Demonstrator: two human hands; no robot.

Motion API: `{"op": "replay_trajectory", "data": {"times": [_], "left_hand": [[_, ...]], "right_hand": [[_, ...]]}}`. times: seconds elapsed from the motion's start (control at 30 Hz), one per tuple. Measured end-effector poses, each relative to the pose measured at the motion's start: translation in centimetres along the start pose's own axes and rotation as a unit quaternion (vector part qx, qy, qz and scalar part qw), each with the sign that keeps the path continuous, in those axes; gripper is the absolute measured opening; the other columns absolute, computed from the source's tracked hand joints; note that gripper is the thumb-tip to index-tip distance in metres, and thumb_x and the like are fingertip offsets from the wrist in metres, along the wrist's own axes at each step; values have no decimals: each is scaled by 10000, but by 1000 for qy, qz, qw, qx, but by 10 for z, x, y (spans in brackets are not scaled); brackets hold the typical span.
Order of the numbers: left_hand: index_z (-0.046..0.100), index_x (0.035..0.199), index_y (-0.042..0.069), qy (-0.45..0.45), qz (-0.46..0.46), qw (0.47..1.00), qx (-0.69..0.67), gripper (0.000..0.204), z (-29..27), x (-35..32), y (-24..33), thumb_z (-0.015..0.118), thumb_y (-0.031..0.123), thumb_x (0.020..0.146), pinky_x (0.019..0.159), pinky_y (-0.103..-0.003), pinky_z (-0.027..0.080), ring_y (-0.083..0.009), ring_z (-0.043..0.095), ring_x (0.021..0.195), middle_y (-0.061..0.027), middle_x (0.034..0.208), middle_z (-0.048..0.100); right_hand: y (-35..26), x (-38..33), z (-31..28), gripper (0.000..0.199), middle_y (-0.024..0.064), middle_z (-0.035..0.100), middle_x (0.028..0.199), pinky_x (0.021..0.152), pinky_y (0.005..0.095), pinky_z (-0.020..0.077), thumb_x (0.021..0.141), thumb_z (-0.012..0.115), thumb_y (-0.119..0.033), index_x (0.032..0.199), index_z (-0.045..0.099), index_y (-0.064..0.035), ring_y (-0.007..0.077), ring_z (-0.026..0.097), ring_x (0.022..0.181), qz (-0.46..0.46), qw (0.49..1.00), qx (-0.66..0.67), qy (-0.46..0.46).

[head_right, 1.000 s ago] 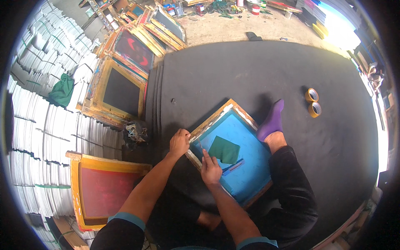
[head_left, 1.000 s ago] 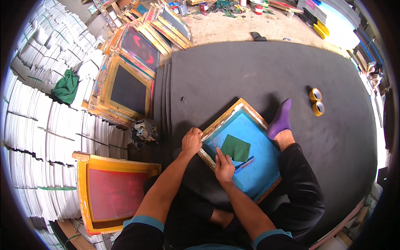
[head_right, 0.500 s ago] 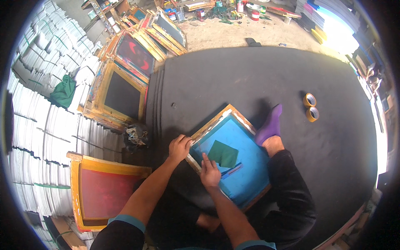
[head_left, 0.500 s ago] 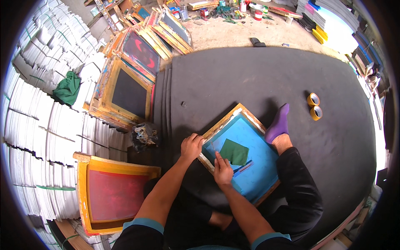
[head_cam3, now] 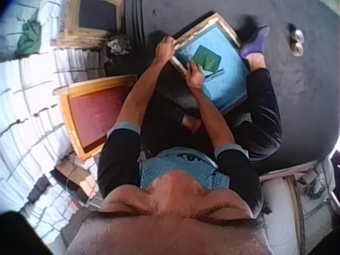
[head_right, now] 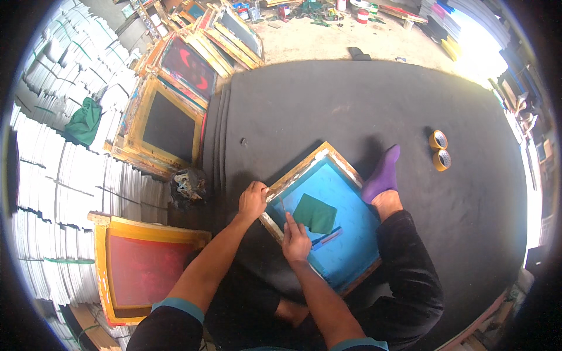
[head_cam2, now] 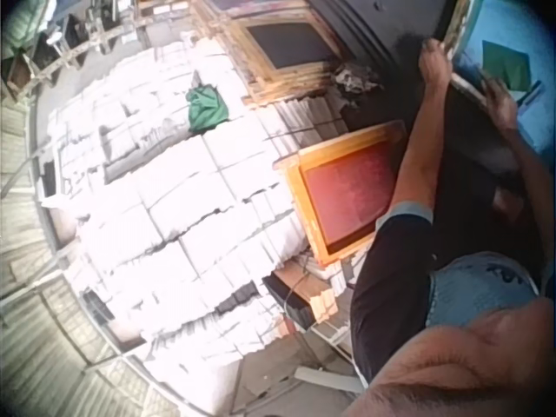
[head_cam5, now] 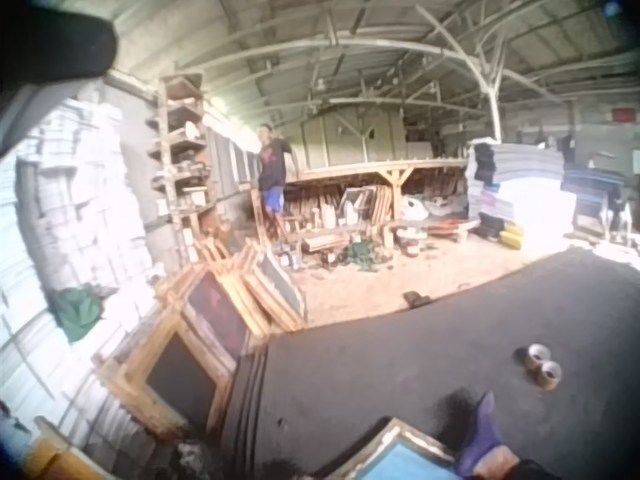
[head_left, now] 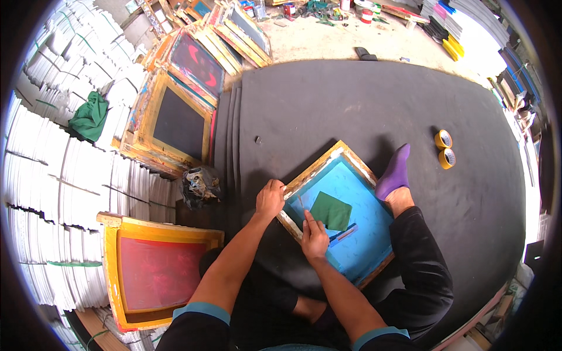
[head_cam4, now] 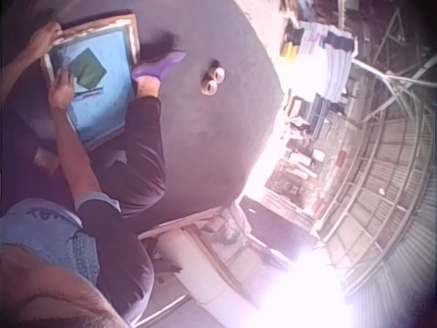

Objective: The person sits on the floor and uses a screwdriver to remove screws from a wooden screen printing frame. They then use a utility knife to scrape material from the frame edges and handle a green stencil piece. The person continues to scrape and adjust the frame while seated.

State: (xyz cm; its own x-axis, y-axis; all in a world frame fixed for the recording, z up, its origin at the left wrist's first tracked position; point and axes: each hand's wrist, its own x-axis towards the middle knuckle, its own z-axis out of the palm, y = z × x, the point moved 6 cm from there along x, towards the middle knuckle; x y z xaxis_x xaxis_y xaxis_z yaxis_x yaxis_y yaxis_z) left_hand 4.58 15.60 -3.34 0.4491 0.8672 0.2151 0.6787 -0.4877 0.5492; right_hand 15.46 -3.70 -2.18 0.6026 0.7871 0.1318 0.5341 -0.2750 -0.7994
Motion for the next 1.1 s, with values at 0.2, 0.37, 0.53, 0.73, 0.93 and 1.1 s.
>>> {"op": "replay_trajectory", "data": {"times": [0.2,0.37,0.53,0.73,0.93,1.1], "left_hand": [[651,969,58,18,-82,996,-26,152,7,8,-6,654,208,992,799,-521,541,-411,683,923,-158,996,696],[667,985,60,18,-74,996,-55,154,6,8,-5,674,214,981,799,-495,543,-391,684,919,-140,986,700],[693,1055,70,20,22,994,-108,148,-13,2,20,704,171,949,795,-453,553,-363,684,894,-120,944,697],[696,1057,71,-11,119,990,-70,148,-7,6,9,709,143,928,783,-442,560,-345,688,886,-107,948,691],[639,932,66,-64,110,992,-3,106,1,21,11,674,162,964,778,-480,556,-369,686,896,-129,917,675],[631,945,51,-46,77,995,-33,145,7,35,12,657,187,986,781,-513,545,-411,677,899,-166,928,678]], "right_hand": [[-1,1,-3,379,144,671,939,698,472,564,1002,654,-160,1375,680,-213,376,692,805,6,1000,0,-4],[2,1,-1,377,142,668,947,699,482,562,1003,652,-164,1376,677,-211,380,689,800,8,1000,0,-1],[5,1,-1,373,153,664,954,705,493,562,1008,649,-184,1378,673,-229,392,689,808,17,1000,12,-2],[-1,2,-4,344,133,649,881,689,461,545,1006,660,-167,1346,700,-197,356,666,766,5,1000,11,9],[4,1,-4,346,131,641,880,689,461,542,1011,656,-179,1353,696,-198,351,666,770,29,999,20,-2],[2,3,-5,351,129,634,872,694,450,540,1014,651,-164,1361,692,-202,341,666,774,36,999,23,1]]}}
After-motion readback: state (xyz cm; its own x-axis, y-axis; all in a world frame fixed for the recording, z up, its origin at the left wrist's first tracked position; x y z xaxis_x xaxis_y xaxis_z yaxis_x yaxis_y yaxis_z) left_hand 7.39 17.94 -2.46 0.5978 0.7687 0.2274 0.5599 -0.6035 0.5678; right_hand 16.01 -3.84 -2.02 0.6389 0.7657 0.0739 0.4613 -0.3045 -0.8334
